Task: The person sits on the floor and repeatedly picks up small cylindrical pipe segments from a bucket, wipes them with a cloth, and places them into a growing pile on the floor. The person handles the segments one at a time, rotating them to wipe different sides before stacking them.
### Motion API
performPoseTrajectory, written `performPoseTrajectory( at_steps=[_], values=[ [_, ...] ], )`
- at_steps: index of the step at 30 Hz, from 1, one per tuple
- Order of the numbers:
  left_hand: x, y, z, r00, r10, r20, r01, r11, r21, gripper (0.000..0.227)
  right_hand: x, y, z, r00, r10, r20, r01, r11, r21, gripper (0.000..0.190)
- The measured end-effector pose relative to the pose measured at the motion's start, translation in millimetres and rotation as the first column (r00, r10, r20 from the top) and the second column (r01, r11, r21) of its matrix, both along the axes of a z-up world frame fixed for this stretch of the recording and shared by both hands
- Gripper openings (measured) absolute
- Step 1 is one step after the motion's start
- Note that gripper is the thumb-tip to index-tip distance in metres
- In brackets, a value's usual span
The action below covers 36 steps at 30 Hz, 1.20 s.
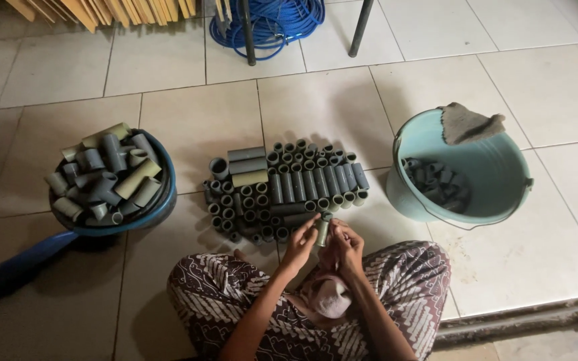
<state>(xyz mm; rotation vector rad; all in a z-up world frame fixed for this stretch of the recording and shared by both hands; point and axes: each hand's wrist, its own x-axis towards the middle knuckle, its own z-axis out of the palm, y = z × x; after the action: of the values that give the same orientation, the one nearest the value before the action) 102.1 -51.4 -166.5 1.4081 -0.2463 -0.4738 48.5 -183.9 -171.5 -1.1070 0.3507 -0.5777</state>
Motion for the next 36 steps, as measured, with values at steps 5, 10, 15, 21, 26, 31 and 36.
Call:
performPoseTrajectory(
  at_steps=[5, 10, 15, 21, 26, 31, 36],
  values=[
    [1.5, -4.2, -26.4, 0.999, 0.029, -0.045, -0.031, 0.999, -0.024, 0.051, -5.1, 5.6, 14.5, 0.987, 0.085, -0.137, -0.099, 0.99, -0.097, 0.029],
    [7.6, -2.7, -32.8, 0.982, 0.173, -0.072, -0.176, 0.983, -0.043, 0.057, -13.2, 5.8, 15.7, 0.948, 0.054, -0.314, -0.131, 0.964, -0.231, 0.011],
    [-3.6, -0.5, -22.4, 0.982, 0.174, 0.075, -0.172, 0.984, -0.037, 0.045, -19.2, 5.3, 5.7, 0.994, -0.111, 0.016, 0.104, 0.866, -0.489, 0.008],
    [-1.2, -3.7, -23.8, 0.967, 0.248, 0.052, -0.249, 0.968, 0.005, 0.046, -29.6, 17.3, 2.4, 0.993, -0.117, -0.024, 0.1, 0.921, -0.376, 0.026],
    [-10.0, -8.3, -33.2, 0.985, 0.159, -0.071, -0.163, 0.985, -0.056, 0.048, -23.0, 3.3, -46.2, 0.973, -0.229, -0.004, 0.217, 0.926, -0.308, 0.029],
    [-9.7, 0.4, -21.8, 0.972, 0.175, -0.16, -0.183, 0.982, -0.04, 0.056, -24.6, 7.5, -36.5, 0.992, -0.115, -0.052, 0.095, 0.952, -0.29, 0.029],
    [-10.8, 2.9, -40.6, 0.993, 0.078, -0.088, -0.084, 0.994, -0.075, 0.048, -20.6, -2.9, -47.0, 0.991, -0.132, -0.032, 0.124, 0.974, -0.192, 0.035]
  ],
)
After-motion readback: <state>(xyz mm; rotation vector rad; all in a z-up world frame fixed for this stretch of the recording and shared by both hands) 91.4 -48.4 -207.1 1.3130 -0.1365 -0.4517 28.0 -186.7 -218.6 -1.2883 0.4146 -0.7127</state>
